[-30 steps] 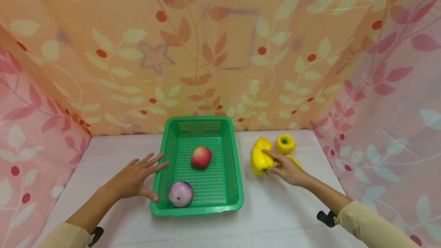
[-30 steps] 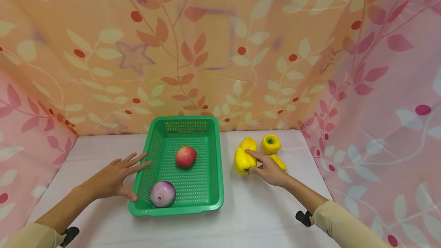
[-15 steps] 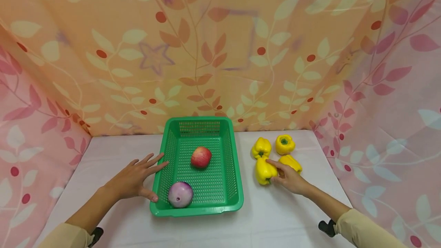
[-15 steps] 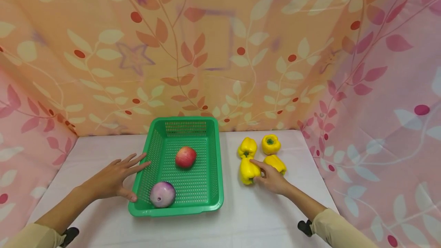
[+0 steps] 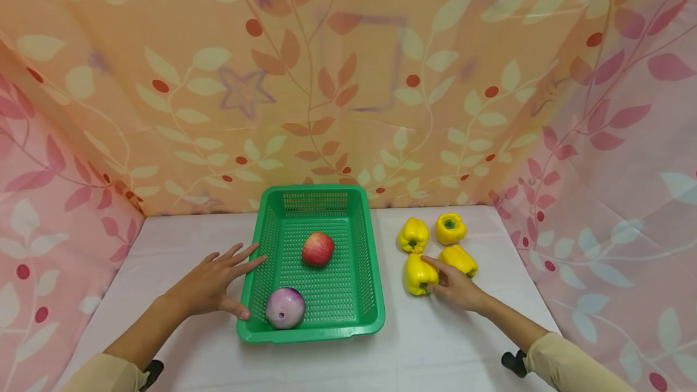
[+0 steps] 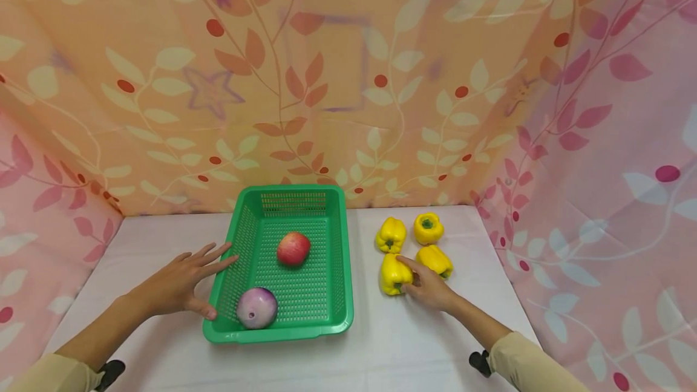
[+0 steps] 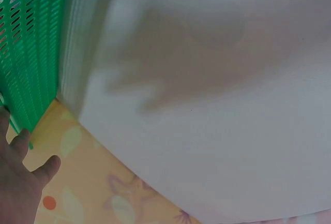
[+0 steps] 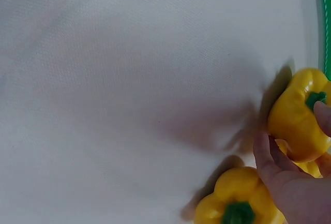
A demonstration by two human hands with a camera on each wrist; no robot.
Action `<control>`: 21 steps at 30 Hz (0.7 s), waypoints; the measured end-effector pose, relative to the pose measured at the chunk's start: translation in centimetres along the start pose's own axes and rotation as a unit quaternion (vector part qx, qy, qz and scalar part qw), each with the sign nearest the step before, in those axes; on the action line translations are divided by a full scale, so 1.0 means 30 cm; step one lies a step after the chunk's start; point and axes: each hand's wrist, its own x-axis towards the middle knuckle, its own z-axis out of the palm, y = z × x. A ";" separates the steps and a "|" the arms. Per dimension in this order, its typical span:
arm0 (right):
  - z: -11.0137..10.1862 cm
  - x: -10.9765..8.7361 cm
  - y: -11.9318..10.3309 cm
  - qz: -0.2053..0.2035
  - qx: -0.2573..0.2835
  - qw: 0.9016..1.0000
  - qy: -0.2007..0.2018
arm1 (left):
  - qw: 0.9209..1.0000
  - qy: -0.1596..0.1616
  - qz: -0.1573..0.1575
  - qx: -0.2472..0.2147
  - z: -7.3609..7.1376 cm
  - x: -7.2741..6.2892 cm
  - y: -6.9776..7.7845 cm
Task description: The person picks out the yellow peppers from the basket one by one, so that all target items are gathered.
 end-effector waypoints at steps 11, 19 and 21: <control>-0.062 -0.013 -0.055 0.028 0.005 1.000 -0.007 | 1.000 0.007 0.012 -0.002 0.001 0.002 0.001; -0.229 -0.002 -0.172 0.006 -0.080 0.995 0.053 | 1.000 0.007 0.016 0.018 -0.028 -0.004 0.003; -0.276 0.001 -0.188 -0.003 -0.139 0.987 0.083 | 1.000 -0.003 0.008 0.019 -0.038 -0.003 0.005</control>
